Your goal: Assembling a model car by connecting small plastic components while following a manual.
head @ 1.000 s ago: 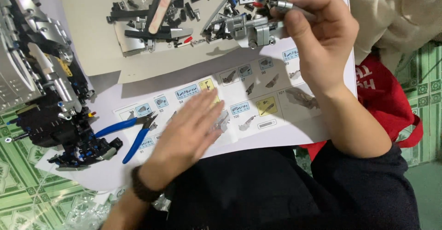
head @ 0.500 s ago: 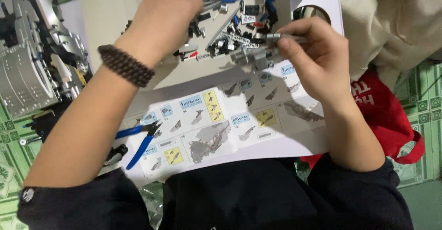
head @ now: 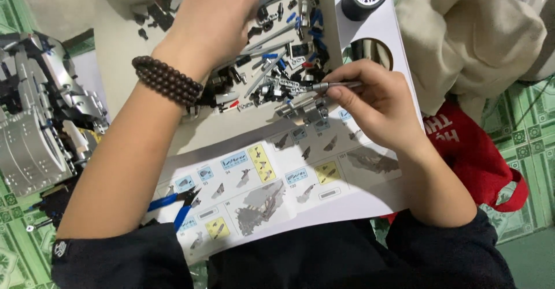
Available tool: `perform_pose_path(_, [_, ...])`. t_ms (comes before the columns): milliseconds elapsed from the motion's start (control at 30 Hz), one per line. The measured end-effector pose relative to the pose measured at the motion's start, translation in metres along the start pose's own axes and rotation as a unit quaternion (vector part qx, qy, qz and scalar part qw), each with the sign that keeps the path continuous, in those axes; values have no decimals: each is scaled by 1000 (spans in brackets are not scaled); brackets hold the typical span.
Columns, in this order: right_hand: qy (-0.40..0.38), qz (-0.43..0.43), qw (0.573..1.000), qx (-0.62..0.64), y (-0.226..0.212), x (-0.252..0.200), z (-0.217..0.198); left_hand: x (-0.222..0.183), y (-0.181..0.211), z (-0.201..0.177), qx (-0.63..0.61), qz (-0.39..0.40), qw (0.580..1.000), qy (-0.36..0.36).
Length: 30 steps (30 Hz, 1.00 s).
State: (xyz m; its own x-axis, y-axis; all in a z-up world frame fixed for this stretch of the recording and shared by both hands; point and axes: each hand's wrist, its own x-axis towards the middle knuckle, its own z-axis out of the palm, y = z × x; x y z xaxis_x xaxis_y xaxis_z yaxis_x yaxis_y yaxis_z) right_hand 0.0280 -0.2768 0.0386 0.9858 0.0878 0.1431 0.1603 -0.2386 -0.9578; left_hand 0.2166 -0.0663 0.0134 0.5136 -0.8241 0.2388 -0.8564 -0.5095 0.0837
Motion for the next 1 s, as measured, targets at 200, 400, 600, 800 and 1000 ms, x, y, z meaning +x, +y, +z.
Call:
perform_pose_path(200, [-34,-17,999,2,2,6,-6,8,-5,8,9,-15,999,-37])
perform_pose_path(400, [-38,-15,999,-8,2,6,-7,-8,5,-23,-49,-36,982,-180])
perform_pose_path(600, [-46,-26,998,-37,5,10,-9,-12,11,-32,-45,-13,986,-160])
perform_pose_path(800, [-39,-24,999,-7,6,9,-9,37,21,32,-7,29,999,36])
perform_pose_path(1000, [-88,-75,992,-55,10,12,-16,23,10,6,4,42,999,34])
